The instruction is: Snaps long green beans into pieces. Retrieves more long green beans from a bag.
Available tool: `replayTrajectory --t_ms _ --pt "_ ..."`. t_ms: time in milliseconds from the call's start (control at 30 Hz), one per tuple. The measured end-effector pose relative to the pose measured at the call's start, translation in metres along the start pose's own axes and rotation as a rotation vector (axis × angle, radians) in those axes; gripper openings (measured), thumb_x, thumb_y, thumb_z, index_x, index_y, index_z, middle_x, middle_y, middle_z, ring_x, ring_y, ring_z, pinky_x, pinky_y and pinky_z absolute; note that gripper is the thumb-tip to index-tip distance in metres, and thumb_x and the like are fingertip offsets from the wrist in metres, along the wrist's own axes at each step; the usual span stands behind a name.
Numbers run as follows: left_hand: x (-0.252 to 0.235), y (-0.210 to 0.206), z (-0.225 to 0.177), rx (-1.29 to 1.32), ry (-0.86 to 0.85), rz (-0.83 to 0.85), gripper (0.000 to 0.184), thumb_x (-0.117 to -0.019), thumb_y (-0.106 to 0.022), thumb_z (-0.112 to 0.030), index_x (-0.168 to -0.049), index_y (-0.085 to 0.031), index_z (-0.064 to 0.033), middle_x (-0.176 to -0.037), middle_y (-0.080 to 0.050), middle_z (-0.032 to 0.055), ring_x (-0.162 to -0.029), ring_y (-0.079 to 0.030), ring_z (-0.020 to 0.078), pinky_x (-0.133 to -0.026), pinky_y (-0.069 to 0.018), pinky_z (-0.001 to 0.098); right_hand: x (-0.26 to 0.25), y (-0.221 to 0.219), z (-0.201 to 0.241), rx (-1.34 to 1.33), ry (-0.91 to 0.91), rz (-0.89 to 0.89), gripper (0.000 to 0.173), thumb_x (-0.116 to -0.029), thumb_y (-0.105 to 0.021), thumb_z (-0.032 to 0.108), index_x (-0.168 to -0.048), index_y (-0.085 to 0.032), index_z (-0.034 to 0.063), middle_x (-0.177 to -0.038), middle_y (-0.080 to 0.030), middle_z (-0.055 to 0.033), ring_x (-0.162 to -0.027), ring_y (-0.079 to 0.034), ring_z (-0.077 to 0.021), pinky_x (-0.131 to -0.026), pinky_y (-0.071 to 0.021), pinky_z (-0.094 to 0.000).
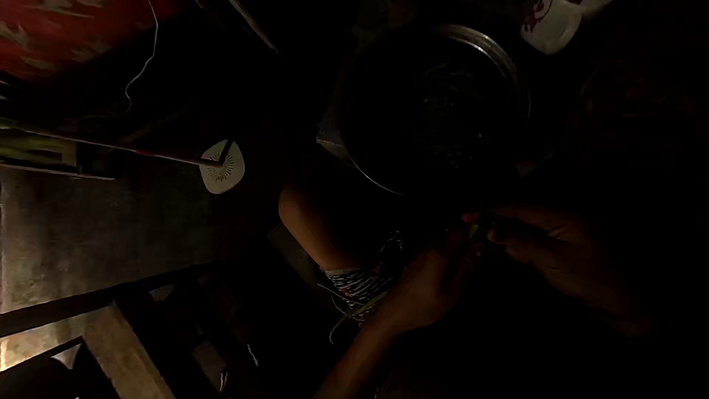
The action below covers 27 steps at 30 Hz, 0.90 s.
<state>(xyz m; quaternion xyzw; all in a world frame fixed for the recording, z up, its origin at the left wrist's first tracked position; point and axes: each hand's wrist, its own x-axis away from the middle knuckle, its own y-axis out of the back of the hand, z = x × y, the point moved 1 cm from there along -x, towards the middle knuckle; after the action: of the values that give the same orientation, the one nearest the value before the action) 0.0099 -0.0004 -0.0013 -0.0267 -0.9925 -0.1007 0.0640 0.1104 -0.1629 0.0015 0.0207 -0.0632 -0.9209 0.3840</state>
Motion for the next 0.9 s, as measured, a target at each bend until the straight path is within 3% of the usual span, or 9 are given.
replayTrajectory --t_ms 100,300,400,500,567,633,700,767,900 --pt "-0.013 0.0 0.005 0.155 -0.174 0.04 0.032 -0.1099 -0.039 -0.016 -0.108 -0.058 0.0097 -0.082 -0.061 0.0041 -0.074 -0.057 0.0008 -0.07 -0.0501 0.018 -0.002 -0.003 -0.007 -0.138 0.021 -0.039 0.02 -0.1019 -0.063 0.019 -0.115 -0.076 0.0113 -0.098 -0.072 0.0093 -0.074 -0.063 0.0038 -0.065 -0.0546 -0.0122" --pt "-0.026 0.006 0.01 0.296 -0.089 0.218 0.03 -0.1092 -0.038 -0.014 -0.111 -0.06 0.0072 -0.079 -0.058 -0.003 -0.07 -0.051 -0.0038 -0.065 -0.0443 0.0143 -0.013 0.013 -0.015 -0.032 0.07 0.031 0.027 -0.1067 -0.054 0.024 -0.117 -0.075 0.0113 -0.097 -0.071 0.0105 -0.077 -0.061 0.0072 -0.067 -0.0522 -0.0099" --pt "-0.039 0.002 0.014 0.219 -0.013 0.141 0.03 -0.1098 -0.037 -0.016 -0.111 -0.06 0.0039 -0.075 -0.052 -0.0046 -0.064 -0.048 -0.0018 -0.061 -0.0439 0.0165 -0.025 0.036 -0.032 0.167 0.048 -0.223 0.031 -0.1073 -0.046 0.022 -0.112 -0.075 0.0104 -0.081 -0.064 0.0108 -0.064 -0.051 0.006 -0.058 -0.0439 -0.0125" --pt "-0.057 -0.002 0.021 0.058 0.041 0.096 0.033 -0.1108 -0.035 -0.02 -0.115 -0.06 0.0022 -0.074 -0.052 -0.0016 -0.061 -0.05 0.0036 -0.059 -0.0468 0.0223 -0.048 0.056 -0.05 0.513 -0.022 -0.533 0.03 -0.1091 -0.046 0.022 -0.119 -0.069 0.0046 -0.089 -0.063 -0.003 -0.071 -0.057 -0.0054 -0.064 -0.0505 -0.0224" --pt "-0.061 -0.006 0.016 -0.135 0.07 0.046 0.034 -0.1103 -0.038 -0.02 -0.117 -0.062 0.0036 -0.077 -0.059 0.0057 -0.066 -0.057 0.0135 -0.064 -0.0516 0.0319 -0.062 0.061 -0.055 0.767 -0.114 -0.504 0.028 -0.1061 -0.051 0.012 -0.125 -0.063 -0.0045 -0.117 -0.066 -0.0229 -0.103 -0.067 -0.0325 -0.088 -0.0557 -0.0497" --pt "-0.062 -0.011 0.012 -0.326 0.085 -0.077 0.032 -0.1088 -0.043 -0.019 -0.117 -0.063 0.0049 -0.08 -0.065 0.0121 -0.069 -0.065 0.0228 -0.065 -0.0553 0.0412 -0.076 0.06 -0.06 0.941 -0.218 -0.391 0.031 -0.0958 -0.063 0.002 -0.124 -0.061 -0.0115 -0.125 -0.059 -0.033 -0.116 -0.06 -0.0506 -0.091 -0.0503 -0.0663" --pt "-0.065 -0.003 0.011 -0.406 0.136 -0.183 0.032 -0.1084 -0.045 -0.02 -0.116 -0.064 0.0055 -0.081 -0.065 0.0123 -0.069 -0.065 0.0226 -0.066 -0.0554 0.0406 -0.087 0.056 -0.065 1.039 -0.286 -0.321 0.039 -0.0917 -0.074 0.009 -0.122 -0.061 -0.0118 -0.127 -0.058 -0.0326 -0.12 -0.057 -0.0522 -0.092 -0.0489 -0.0668" --pt "-0.067 0.012 0.013 -0.371 0.187 -0.208 0.033 -0.1093 -0.042 -0.019 -0.118 -0.062 0.0047 -0.081 -0.063 0.009 -0.069 -0.062 0.0173 -0.066 -0.054 0.0353 -0.093 0.055 -0.072 1.061 -0.296 -0.327 0.037 -0.0943 -0.072 0.013 -0.123 -0.062 -0.0089 -0.125 -0.059 -0.0305 -0.114 -0.06 -0.0503 -0.086 -0.0525 -0.0646" --pt "-0.068 0.019 0.004 -0.12 0.1 -0.065 0.033 -0.1106 -0.036 -0.015 -0.116 -0.058 0.0084 -0.088 -0.065 0.0057 -0.075 -0.066 0.0084 -0.072 -0.0589 0.0269 -0.096 0.069 -0.081 0.934 -0.302 -0.369 0.044 -0.0976 -0.066 0.013 -0.138 -0.058 -0.0019 -0.124 -0.059 -0.0317 -0.11 -0.061 -0.0517 -0.085 -0.051 -0.068"
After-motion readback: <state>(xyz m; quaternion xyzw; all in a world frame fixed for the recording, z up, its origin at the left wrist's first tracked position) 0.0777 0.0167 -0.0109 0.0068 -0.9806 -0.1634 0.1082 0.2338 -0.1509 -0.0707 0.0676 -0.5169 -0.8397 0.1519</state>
